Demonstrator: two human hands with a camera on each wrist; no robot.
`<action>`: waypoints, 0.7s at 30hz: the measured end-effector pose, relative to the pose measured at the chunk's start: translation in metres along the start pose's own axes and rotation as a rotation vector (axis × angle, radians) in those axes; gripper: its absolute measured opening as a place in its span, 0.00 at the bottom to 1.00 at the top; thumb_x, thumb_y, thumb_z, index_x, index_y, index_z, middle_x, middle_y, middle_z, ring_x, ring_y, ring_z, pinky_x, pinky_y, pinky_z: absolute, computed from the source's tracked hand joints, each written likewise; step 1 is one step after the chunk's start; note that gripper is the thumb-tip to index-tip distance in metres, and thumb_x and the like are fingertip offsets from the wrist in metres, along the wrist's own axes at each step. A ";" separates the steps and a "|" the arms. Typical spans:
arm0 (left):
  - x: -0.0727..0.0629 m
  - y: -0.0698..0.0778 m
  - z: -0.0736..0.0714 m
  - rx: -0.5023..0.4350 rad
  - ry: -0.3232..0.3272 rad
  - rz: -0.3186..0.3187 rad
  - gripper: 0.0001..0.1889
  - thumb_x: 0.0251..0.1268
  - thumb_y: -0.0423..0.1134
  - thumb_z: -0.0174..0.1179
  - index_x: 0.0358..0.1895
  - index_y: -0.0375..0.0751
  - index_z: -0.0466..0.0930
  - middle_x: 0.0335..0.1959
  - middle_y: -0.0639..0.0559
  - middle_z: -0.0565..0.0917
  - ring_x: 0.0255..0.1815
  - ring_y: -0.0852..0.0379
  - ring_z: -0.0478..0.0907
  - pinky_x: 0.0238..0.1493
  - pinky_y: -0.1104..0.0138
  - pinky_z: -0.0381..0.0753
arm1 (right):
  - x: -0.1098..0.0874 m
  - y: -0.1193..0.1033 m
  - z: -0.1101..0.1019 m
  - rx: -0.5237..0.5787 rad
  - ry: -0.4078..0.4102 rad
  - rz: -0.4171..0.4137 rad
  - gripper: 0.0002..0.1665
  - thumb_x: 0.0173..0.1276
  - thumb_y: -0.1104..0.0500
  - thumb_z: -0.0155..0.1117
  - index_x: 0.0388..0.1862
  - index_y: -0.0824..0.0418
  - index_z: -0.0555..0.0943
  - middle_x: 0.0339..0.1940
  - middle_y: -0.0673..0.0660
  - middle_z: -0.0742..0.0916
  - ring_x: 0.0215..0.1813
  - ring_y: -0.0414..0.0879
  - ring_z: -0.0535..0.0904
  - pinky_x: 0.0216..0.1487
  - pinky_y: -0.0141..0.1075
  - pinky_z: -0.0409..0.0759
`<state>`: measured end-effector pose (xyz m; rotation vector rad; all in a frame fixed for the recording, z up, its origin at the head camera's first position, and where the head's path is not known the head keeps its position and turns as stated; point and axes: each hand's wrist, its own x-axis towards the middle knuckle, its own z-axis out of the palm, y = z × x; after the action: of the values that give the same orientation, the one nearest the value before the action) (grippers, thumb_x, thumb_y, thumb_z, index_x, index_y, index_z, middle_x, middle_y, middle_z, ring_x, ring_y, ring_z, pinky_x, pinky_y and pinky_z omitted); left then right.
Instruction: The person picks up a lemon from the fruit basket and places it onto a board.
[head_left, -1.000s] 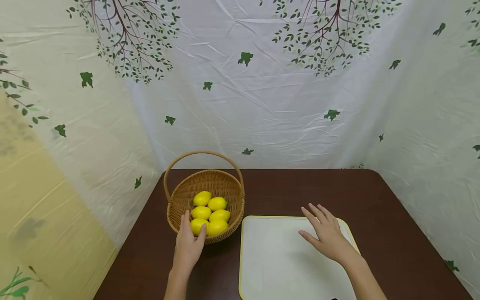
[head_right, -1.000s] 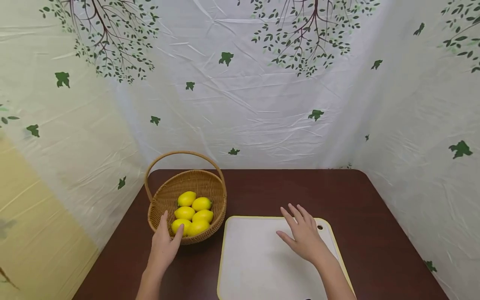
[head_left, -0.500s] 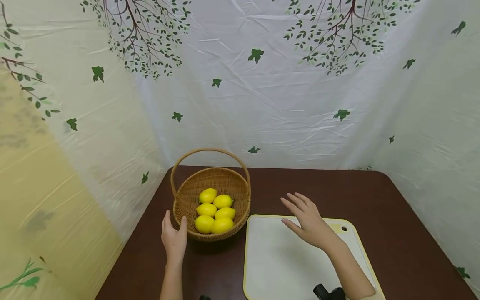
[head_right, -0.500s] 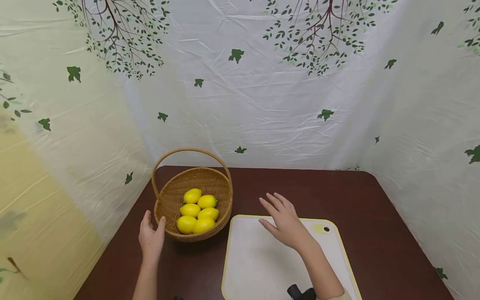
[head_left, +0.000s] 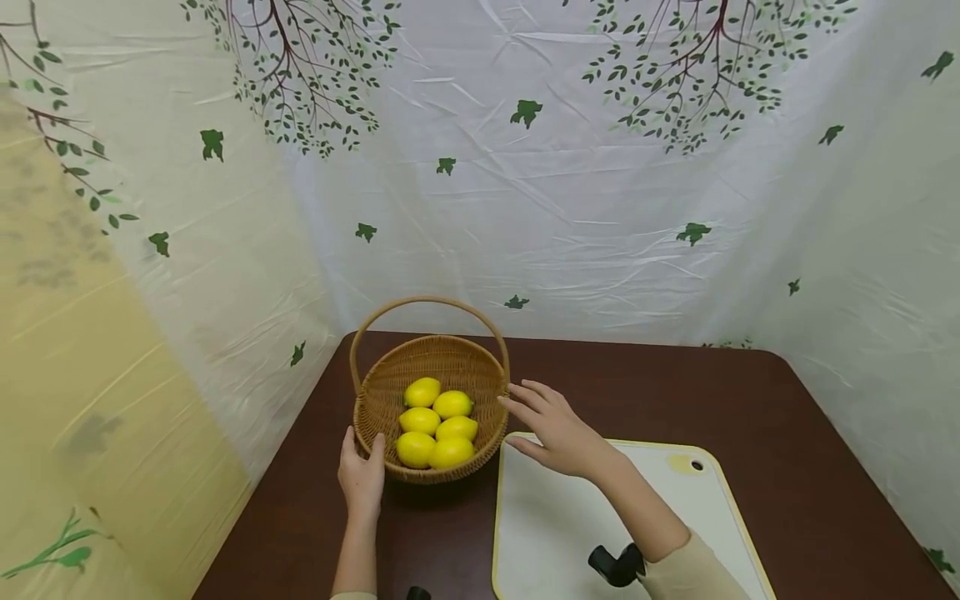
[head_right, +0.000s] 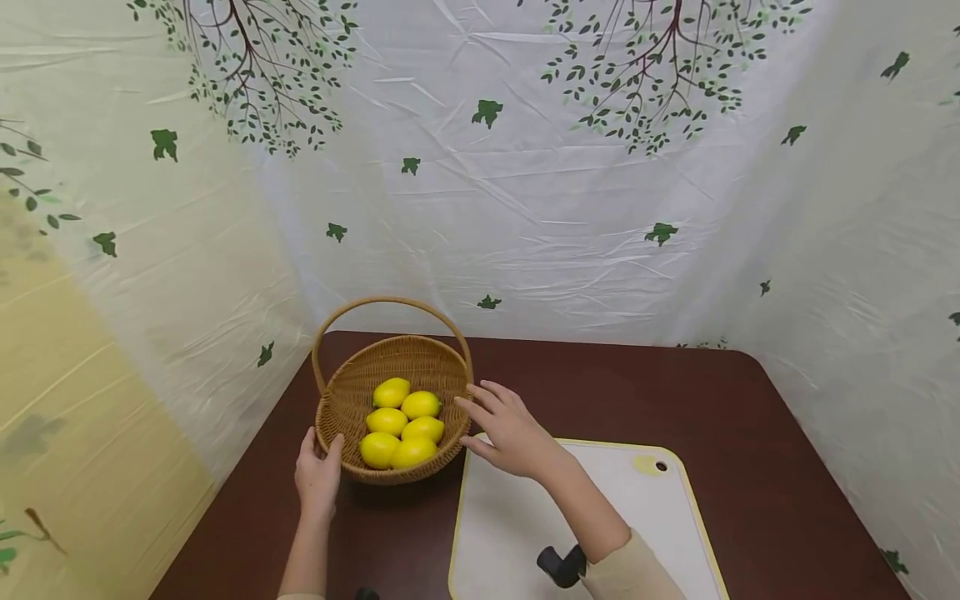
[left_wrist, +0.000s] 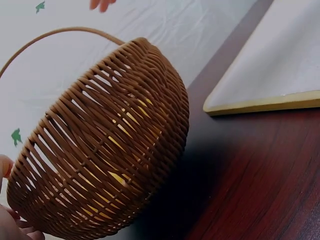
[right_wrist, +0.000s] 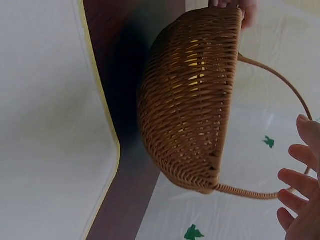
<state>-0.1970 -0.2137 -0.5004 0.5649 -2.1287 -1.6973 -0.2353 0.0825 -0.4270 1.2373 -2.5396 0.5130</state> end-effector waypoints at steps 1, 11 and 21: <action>0.000 -0.001 0.001 0.007 0.000 -0.004 0.36 0.66 0.41 0.52 0.71 0.31 0.46 0.68 0.32 0.55 0.66 0.38 0.55 0.60 0.48 0.60 | 0.004 -0.001 0.002 -0.003 -0.005 -0.013 0.33 0.64 0.51 0.60 0.66 0.60 0.67 0.65 0.62 0.69 0.67 0.60 0.58 0.62 0.55 0.56; -0.010 -0.006 -0.005 0.014 0.018 -0.037 0.33 0.63 0.34 0.47 0.71 0.33 0.47 0.67 0.33 0.57 0.65 0.38 0.57 0.58 0.47 0.62 | 0.039 -0.014 0.021 0.018 -0.201 -0.053 0.32 0.66 0.48 0.55 0.66 0.61 0.67 0.66 0.62 0.68 0.67 0.59 0.58 0.63 0.54 0.56; -0.025 -0.001 -0.011 -0.009 0.018 -0.022 0.33 0.64 0.32 0.46 0.71 0.32 0.46 0.69 0.34 0.54 0.67 0.39 0.54 0.60 0.48 0.59 | 0.068 -0.031 0.036 0.003 -0.409 0.009 0.31 0.67 0.48 0.54 0.66 0.58 0.66 0.66 0.62 0.68 0.65 0.57 0.60 0.61 0.51 0.60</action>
<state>-0.1698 -0.2097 -0.4996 0.6014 -2.1086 -1.7063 -0.2543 0.0020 -0.4273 1.4586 -2.8750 0.2869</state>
